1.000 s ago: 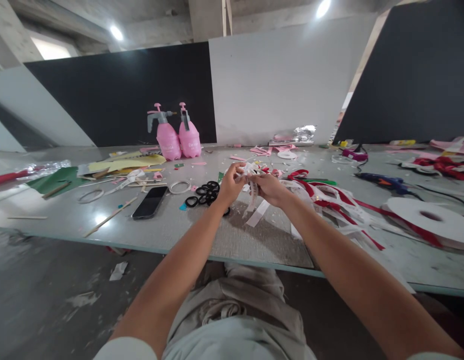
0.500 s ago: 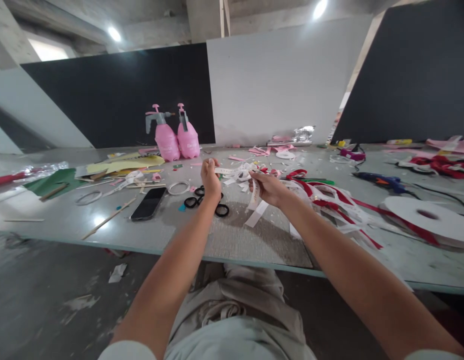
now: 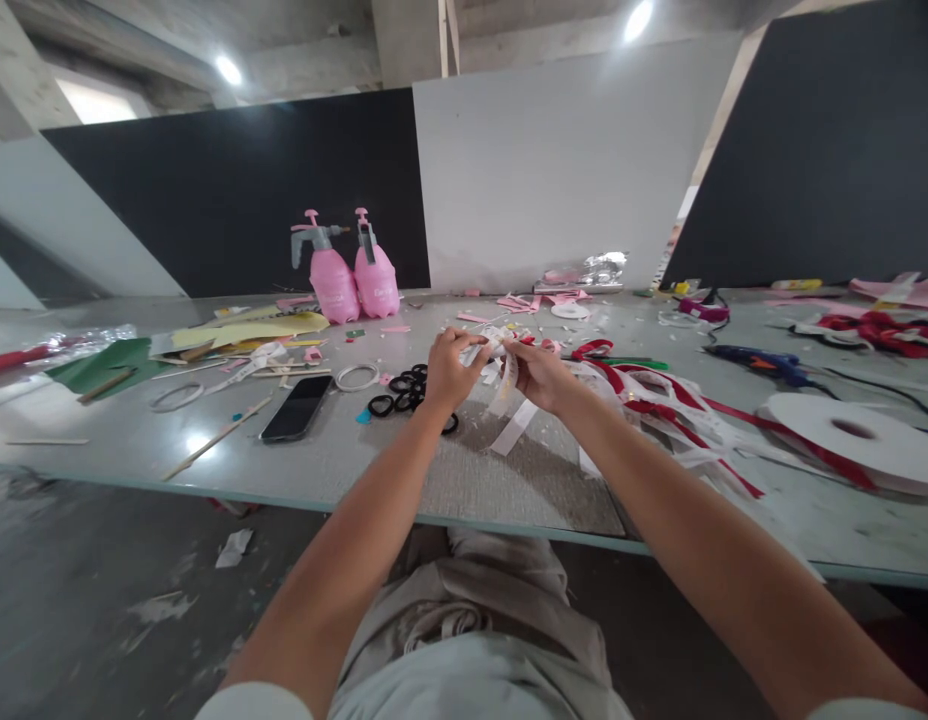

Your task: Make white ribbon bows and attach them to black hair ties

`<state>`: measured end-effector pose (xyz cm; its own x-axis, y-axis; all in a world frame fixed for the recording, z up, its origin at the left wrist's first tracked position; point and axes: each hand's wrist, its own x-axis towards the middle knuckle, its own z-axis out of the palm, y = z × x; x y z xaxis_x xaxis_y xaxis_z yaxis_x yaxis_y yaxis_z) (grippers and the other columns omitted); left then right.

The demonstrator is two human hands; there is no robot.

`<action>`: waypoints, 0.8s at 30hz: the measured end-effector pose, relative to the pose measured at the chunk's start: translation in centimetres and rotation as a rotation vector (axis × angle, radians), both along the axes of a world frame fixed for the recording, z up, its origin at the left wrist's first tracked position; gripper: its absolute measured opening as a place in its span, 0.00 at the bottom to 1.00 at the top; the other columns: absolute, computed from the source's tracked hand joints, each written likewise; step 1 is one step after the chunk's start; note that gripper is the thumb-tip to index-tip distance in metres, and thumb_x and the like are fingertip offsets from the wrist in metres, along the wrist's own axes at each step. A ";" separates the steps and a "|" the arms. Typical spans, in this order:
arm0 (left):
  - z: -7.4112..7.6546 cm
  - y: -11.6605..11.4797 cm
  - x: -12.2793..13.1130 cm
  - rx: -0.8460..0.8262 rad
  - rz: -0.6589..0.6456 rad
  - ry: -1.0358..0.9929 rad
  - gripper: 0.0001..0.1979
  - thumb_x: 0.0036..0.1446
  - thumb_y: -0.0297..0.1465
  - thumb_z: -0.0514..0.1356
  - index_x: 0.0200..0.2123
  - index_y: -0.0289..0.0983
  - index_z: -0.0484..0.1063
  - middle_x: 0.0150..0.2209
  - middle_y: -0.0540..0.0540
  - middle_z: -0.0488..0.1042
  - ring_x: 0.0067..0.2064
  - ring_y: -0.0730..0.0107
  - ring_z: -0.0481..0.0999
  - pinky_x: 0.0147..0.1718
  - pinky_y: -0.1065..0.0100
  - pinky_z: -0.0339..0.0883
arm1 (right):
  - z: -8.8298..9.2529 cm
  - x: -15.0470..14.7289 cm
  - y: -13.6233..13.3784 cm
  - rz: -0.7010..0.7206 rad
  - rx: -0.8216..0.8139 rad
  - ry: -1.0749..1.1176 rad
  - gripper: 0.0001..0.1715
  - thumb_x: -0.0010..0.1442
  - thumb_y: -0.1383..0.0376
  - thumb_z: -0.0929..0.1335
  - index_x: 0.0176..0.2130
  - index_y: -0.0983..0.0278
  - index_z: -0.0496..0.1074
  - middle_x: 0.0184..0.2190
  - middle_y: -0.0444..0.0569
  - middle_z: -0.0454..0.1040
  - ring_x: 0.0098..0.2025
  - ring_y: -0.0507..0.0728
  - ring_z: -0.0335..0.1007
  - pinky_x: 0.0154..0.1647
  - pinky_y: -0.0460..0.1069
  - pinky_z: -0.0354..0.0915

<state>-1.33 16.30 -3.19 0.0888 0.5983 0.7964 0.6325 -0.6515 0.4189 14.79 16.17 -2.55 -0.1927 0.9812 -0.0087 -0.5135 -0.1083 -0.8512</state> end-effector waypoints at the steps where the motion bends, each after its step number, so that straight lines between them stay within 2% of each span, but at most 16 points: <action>1: 0.0 0.1 0.0 -0.009 -0.019 -0.010 0.13 0.57 0.41 0.59 0.37 0.39 0.77 0.40 0.43 0.71 0.45 0.63 0.69 0.48 0.63 0.62 | 0.1 0.0 -0.1 0.010 0.010 -0.010 0.03 0.56 0.68 0.69 0.30 0.66 0.71 0.21 0.42 0.70 0.21 0.48 0.65 0.23 0.42 0.67; 6: -0.1 0.3 0.2 -0.092 -0.086 -0.162 0.10 0.53 0.39 0.63 0.31 0.38 0.74 0.36 0.45 0.71 0.38 0.68 0.69 0.41 0.66 0.64 | 0.3 0.0 -0.2 0.016 -0.009 -0.022 0.05 0.58 0.68 0.67 0.30 0.66 0.70 0.19 0.43 0.68 0.21 0.49 0.63 0.23 0.44 0.69; 9: -0.3 0.6 0.4 -0.215 -0.137 -0.312 0.08 0.51 0.36 0.63 0.29 0.37 0.72 0.33 0.48 0.72 0.34 0.71 0.69 0.37 0.69 0.63 | 0.4 0.0 -0.2 0.018 0.008 0.021 0.03 0.56 0.71 0.67 0.34 0.65 0.72 0.22 0.43 0.69 0.21 0.48 0.64 0.24 0.44 0.70; 14: -0.4 1.1 0.7 -0.437 -0.218 -0.581 0.07 0.50 0.34 0.60 0.28 0.37 0.69 0.23 0.53 0.67 0.27 0.75 0.66 0.29 0.73 0.58 | 0.4 0.0 -0.4 0.013 0.051 0.026 0.10 0.53 0.72 0.70 0.38 0.65 0.73 0.24 0.40 0.69 0.22 0.47 0.64 0.24 0.43 0.69; 20: -0.5 1.3 0.8 -0.476 -0.203 -0.733 0.07 0.50 0.34 0.60 0.28 0.36 0.68 0.25 0.53 0.67 0.26 0.77 0.67 0.27 0.74 0.58 | 0.1 -0.2 -0.3 -0.011 0.099 -0.013 0.12 0.47 0.65 0.75 0.32 0.64 0.71 0.22 0.38 0.67 0.21 0.46 0.60 0.21 0.43 0.65; 24: -0.5 1.2 0.9 -0.529 -0.218 -0.823 0.08 0.51 0.35 0.59 0.29 0.37 0.65 0.26 0.53 0.68 0.25 0.77 0.70 0.24 0.75 0.60 | -0.3 -0.5 -0.3 -0.003 0.129 -0.088 0.17 0.43 0.60 0.76 0.32 0.63 0.71 0.23 0.39 0.69 0.22 0.47 0.62 0.22 0.42 0.62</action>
<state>-0.43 17.47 -3.70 -0.2203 0.9294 0.2960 -0.0952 -0.3225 0.9418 14.25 15.87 -2.82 -0.1939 0.9758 0.1009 -0.4367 0.0063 -0.8996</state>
